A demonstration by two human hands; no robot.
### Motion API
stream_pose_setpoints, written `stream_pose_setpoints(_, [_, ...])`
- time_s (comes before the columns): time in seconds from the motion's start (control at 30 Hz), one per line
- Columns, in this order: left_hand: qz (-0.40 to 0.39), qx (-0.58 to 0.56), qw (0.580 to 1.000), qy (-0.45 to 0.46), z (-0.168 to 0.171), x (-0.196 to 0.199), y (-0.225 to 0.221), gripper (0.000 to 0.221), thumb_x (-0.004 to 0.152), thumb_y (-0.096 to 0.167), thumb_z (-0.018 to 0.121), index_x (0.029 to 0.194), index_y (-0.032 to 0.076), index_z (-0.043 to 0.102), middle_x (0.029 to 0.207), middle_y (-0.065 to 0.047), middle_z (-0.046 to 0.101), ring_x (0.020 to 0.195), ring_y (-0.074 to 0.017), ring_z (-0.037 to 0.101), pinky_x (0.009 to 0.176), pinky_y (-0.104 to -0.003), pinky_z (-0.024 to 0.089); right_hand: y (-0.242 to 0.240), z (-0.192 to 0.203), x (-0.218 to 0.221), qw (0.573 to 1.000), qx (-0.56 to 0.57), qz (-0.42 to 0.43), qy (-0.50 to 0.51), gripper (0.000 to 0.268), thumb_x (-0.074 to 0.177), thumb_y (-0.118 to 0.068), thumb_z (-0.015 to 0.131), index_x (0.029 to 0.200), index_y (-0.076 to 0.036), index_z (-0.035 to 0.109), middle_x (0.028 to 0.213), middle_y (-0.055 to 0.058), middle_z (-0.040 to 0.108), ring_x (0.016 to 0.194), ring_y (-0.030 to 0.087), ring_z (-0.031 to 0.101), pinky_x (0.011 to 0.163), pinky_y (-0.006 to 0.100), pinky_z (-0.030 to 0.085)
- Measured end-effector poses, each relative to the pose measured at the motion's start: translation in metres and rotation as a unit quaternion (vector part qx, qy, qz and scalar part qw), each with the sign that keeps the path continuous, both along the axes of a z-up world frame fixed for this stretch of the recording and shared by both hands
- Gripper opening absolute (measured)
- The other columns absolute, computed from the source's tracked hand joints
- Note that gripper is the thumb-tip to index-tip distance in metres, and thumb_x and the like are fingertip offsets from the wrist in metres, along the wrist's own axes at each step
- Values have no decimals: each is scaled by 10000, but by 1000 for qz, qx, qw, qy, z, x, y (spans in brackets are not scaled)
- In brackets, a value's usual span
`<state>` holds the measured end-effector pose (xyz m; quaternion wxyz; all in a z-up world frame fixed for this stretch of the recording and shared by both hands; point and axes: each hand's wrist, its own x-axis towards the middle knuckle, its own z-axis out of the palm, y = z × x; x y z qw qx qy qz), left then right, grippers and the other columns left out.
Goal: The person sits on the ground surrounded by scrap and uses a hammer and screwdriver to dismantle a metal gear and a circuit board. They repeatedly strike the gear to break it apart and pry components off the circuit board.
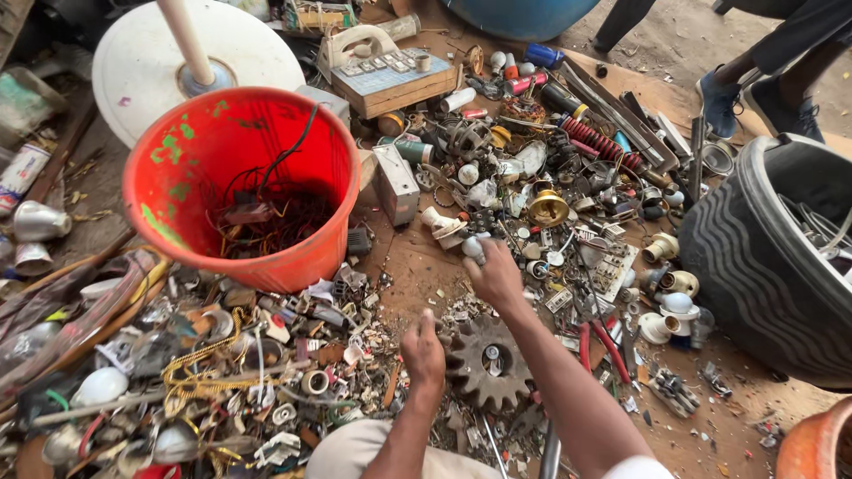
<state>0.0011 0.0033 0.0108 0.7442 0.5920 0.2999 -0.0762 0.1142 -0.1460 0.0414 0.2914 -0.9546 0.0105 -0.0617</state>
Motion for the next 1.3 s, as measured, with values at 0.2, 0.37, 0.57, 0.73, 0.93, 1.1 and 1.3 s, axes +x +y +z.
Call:
stream_pose_setpoints(0.2, [-5,-55,998,24,7,-2,-1,404,1027,408,483,857,83,650,672,-43,660,561,-133,639,519,-272,506,5,-39,86,998,0,-58,8,506,926,-271,693,1365,-49,577,1356,255,554,1243,378,554,1022,463,470])
stream_pose_setpoints(0.37, [-15,-78,996,31,-3,-5,-14,393,1020,404,534,832,71,627,686,-36,661,554,-116,593,487,-267,514,-45,-44,125,987,-119,-105,20,445,1012,-290,676,1392,-69,600,1325,202,633,1257,313,592,1130,439,479])
stream_pose_setpoints(0.57, [-32,-52,998,7,-18,-11,-19,414,1008,432,528,815,81,632,673,-34,652,546,-104,600,477,-242,520,-46,-32,159,933,-285,144,-164,696,694,-413,762,1322,-137,643,1349,278,545,1192,480,581,890,608,523])
stream_pose_setpoints(0.73, [-33,-41,998,43,-12,-7,-14,406,1005,425,531,815,84,640,681,-37,671,549,-113,608,494,-260,529,-42,-16,130,926,-265,115,242,436,1009,-357,539,1411,-198,598,1138,107,547,1005,247,541,869,420,506])
stream_pose_setpoints(0.93, [-40,-33,997,49,-3,-7,-13,403,1017,394,540,813,66,654,672,-37,667,555,-117,596,521,-267,497,-109,-15,70,935,-304,148,103,376,983,-413,550,1144,-113,710,1177,130,592,1115,267,559,918,455,499])
stream_pose_setpoints(1.1, [-36,-25,998,52,-1,-5,-14,413,1018,383,541,812,43,653,639,-34,647,527,-127,583,501,-273,461,-166,6,29,941,-292,22,167,349,927,-322,590,1188,-128,716,1165,136,632,1143,279,601,992,471,500])
stream_pose_setpoints(1.3, [-48,-39,995,76,-1,-5,-16,412,1018,398,524,834,50,645,635,-38,620,518,-128,566,475,-303,458,-158,24,21,888,-396,-71,222,328,1031,-291,557,1124,-32,736,1136,169,617,1081,296,605,971,501,466])
